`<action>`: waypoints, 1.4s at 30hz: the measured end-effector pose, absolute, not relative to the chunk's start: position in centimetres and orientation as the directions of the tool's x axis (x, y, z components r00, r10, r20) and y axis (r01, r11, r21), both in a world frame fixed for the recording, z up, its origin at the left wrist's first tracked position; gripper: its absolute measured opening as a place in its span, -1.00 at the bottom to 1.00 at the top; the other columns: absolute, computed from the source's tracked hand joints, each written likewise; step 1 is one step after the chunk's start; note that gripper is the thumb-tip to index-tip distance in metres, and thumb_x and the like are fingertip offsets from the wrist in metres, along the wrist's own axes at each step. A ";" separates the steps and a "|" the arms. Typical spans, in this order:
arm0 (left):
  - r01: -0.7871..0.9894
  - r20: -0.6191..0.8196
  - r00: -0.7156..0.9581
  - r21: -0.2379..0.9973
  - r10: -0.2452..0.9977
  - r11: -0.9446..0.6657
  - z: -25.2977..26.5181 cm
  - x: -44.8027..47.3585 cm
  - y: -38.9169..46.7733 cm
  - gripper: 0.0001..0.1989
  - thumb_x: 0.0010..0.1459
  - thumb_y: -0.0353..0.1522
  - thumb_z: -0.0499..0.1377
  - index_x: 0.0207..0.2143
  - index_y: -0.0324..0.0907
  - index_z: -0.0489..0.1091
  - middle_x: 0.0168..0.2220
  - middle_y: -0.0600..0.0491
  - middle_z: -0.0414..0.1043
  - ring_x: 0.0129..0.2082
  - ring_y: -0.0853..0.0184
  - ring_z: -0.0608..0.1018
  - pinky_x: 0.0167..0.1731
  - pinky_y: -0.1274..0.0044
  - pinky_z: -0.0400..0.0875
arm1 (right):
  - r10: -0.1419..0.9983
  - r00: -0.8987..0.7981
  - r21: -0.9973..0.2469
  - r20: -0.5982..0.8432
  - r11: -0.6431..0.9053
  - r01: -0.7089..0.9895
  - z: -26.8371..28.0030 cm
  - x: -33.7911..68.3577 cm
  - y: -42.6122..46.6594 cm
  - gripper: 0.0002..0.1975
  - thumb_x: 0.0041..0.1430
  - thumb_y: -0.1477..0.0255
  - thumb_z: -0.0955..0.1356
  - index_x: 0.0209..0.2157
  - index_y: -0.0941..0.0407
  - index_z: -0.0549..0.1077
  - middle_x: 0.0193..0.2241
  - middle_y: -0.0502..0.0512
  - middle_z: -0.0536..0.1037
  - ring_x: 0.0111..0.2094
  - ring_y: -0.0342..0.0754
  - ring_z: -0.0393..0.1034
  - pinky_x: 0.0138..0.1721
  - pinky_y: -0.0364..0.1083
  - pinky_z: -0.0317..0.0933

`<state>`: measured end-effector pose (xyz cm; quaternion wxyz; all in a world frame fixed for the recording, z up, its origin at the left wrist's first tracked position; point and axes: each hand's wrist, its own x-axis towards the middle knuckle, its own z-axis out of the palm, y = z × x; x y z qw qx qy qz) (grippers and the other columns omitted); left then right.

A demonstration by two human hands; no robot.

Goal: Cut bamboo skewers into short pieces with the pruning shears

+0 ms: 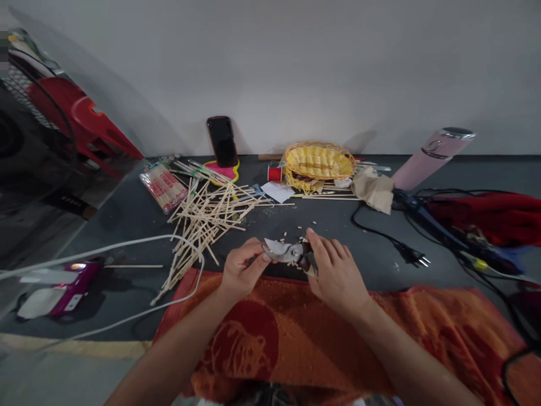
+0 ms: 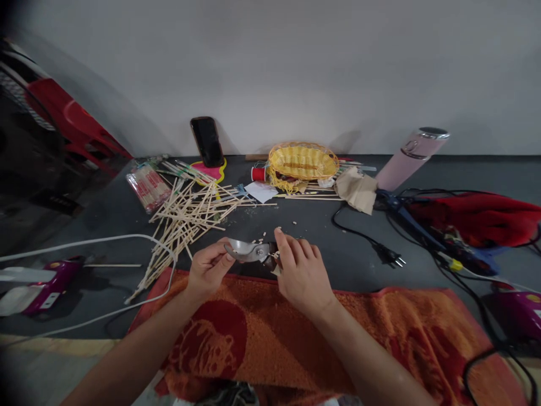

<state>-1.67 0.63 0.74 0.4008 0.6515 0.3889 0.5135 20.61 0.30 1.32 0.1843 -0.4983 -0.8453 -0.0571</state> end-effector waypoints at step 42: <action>0.171 0.362 0.174 0.905 0.916 -0.390 1.0 -1.7 0.7 -0.75 0.28 -0.29 0.06 -0.34 -0.21 0.46 -0.44 0.03 0.49 -0.39 0.37 0.49 -0.31 0.56 0.33 | 0.843 -0.399 -0.058 0.360 0.447 0.893 1.3 20.9 0.3 -0.35 0.16 0.53 0.26 0.28 0.11 0.03 -0.04 0.28 0.36 -0.12 0.16 0.23 -0.17 0.15 0.22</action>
